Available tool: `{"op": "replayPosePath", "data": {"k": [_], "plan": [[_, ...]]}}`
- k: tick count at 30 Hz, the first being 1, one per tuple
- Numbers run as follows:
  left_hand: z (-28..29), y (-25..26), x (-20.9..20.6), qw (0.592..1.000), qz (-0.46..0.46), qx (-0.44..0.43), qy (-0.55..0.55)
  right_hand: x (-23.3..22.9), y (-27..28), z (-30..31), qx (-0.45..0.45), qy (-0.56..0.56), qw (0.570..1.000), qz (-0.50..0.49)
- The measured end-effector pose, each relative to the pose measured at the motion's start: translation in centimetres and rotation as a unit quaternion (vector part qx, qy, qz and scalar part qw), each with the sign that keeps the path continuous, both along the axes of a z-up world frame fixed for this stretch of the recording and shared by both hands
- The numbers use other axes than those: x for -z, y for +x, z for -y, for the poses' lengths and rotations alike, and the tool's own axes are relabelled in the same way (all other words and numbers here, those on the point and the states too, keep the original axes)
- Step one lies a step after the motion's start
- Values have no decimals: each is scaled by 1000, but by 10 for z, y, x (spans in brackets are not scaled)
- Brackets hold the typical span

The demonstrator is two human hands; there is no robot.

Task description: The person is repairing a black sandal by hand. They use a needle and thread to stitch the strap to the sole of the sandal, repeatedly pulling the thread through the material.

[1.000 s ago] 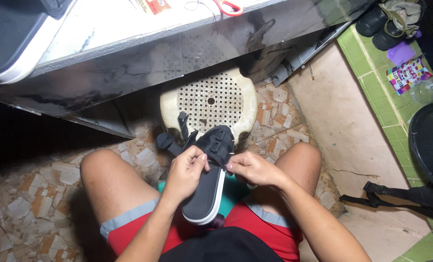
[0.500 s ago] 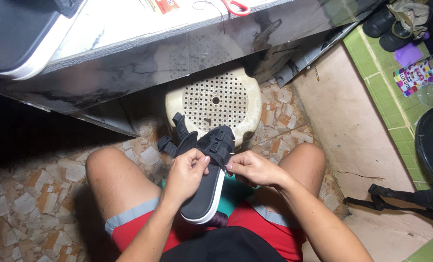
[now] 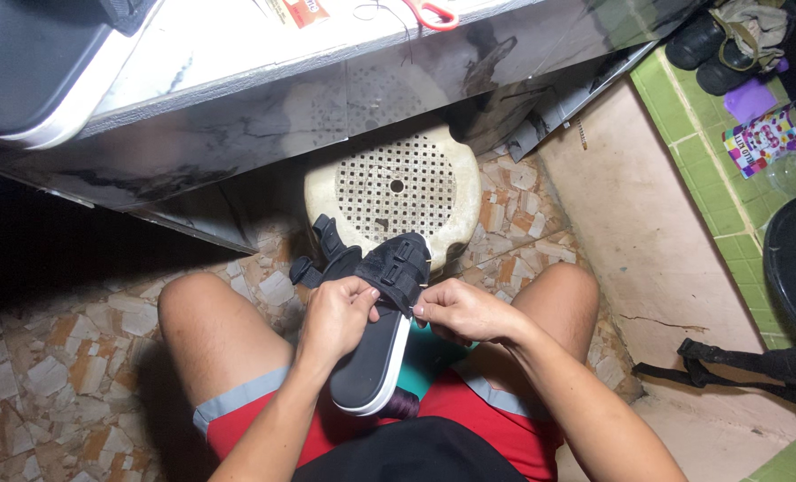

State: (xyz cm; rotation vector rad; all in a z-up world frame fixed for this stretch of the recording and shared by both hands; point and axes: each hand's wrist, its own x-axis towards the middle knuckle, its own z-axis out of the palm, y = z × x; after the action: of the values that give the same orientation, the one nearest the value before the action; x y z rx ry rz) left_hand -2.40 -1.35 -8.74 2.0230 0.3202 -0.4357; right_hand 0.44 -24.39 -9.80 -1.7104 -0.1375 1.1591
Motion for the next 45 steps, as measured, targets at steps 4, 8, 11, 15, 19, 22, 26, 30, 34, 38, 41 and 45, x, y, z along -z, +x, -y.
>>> {"op": "replayPosePath", "data": {"k": [4,8,11,15,19,22,26,30,34,38,41,45], "plan": [[2,2,-1,1000,-12,17,22,5,-1,1,2,-8,1000,7],[-2,0,9,999,-8,35,12,14,-4,1,11,8,1000,-9],[-5,1,20,999,-16,45,-1,19,-5,2,9,14,1000,-7],[-5,0,28,999,-39,34,1,19,-6,1,-5,0,1000,-14],[-4,2,29,999,-38,27,-3,16,-6,1,-6,0,1000,-8],[-5,1,31,999,-37,22,-6,14,-5,2,-12,-14,1000,0],[-5,1,30,1000,-28,11,-9,14,-5,2,-16,-15,1000,5],[-1,-2,21,999,-34,7,9,15,-6,1,-18,-13,1000,14],[2,-2,11,999,-11,36,34,16,-6,0,-5,-10,1000,3],[0,-7,8,1000,18,24,5,18,-6,0,27,-18,999,0],[-4,-10,8,999,30,19,-13,21,-7,-2,52,-9,999,-7],[-4,-10,1,999,11,43,13,19,-9,-3,51,-26,998,-13]]}}
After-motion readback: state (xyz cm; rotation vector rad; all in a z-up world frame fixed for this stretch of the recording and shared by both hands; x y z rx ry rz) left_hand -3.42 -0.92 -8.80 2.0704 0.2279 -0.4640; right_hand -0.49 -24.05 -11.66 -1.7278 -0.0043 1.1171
